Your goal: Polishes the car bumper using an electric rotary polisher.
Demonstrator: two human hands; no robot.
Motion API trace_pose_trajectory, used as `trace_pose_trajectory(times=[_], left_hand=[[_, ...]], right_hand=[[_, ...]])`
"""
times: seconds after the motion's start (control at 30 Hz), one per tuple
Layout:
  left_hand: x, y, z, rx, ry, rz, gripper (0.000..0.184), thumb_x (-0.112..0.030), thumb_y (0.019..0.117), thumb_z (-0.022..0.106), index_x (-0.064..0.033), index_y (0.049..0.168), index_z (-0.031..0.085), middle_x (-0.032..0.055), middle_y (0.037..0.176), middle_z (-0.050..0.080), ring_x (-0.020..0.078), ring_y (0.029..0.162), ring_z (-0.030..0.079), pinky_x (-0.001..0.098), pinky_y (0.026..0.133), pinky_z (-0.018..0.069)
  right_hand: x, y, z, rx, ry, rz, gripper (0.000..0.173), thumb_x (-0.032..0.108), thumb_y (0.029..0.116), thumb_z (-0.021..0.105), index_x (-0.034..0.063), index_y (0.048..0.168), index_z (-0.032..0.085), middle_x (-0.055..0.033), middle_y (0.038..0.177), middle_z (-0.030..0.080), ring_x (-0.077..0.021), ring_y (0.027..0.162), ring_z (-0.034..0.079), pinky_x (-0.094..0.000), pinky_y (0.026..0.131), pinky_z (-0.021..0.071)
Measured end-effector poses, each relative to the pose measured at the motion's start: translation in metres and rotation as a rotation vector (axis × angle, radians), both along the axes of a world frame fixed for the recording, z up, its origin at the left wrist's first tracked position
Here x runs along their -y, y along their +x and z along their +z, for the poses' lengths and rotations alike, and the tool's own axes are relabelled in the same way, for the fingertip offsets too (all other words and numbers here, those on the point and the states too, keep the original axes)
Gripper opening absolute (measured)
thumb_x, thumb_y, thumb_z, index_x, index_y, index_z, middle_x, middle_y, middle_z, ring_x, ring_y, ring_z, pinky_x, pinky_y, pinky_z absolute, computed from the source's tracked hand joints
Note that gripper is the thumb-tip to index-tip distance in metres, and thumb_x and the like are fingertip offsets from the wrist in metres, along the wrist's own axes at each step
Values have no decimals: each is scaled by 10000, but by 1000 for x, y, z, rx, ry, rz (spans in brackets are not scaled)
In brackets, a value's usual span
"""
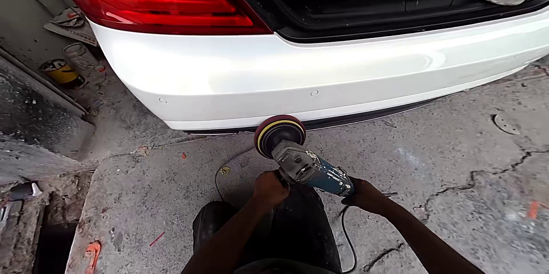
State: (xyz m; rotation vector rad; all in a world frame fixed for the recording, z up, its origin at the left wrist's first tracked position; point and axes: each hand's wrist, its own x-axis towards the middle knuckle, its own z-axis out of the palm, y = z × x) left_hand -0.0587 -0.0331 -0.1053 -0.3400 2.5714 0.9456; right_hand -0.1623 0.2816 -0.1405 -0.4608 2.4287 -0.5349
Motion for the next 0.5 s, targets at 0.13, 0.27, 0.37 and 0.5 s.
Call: trace_pose_trajectory(times=[0.13, 0.27, 0.37, 0.5], left_hand=[[31, 19, -4, -15, -12, 105, 322, -356, 900, 710, -70, 1047, 727, 142, 1008, 736, 313, 1002, 708, 564, 881, 547], [62, 42, -22, -158, 14, 237, 319, -320, 856, 757, -46, 1018, 724, 146, 964, 739, 299, 951, 722, 546, 870, 560], [63, 44, -24, -180, 17, 256, 319, -327, 857, 755, -54, 1018, 724, 132, 953, 740, 279, 941, 724, 531, 871, 562], [36, 30, -12, -111, 0, 163, 328, -374, 884, 711, -77, 1022, 733, 117, 977, 744, 276, 968, 722, 540, 873, 563]], right_hand=[[41, 2, 14, -18, 50, 79, 561, 225, 755, 860, 68, 1253, 653, -167, 1108, 721, -338, 1084, 686, -598, 970, 514], [78, 7, 20, -75, 79, 174, 487, 318, 790, 834, 94, 1191, 669, -150, 1040, 726, -342, 1023, 698, -611, 896, 536], [81, 8, 22, -92, 87, 179, 471, 323, 786, 834, 103, 1168, 667, -139, 1017, 726, -334, 1005, 701, -602, 871, 542], [45, 10, 18, -38, 32, 102, 551, 239, 760, 842, 69, 1244, 639, -166, 1102, 713, -340, 1072, 684, -596, 947, 519]])
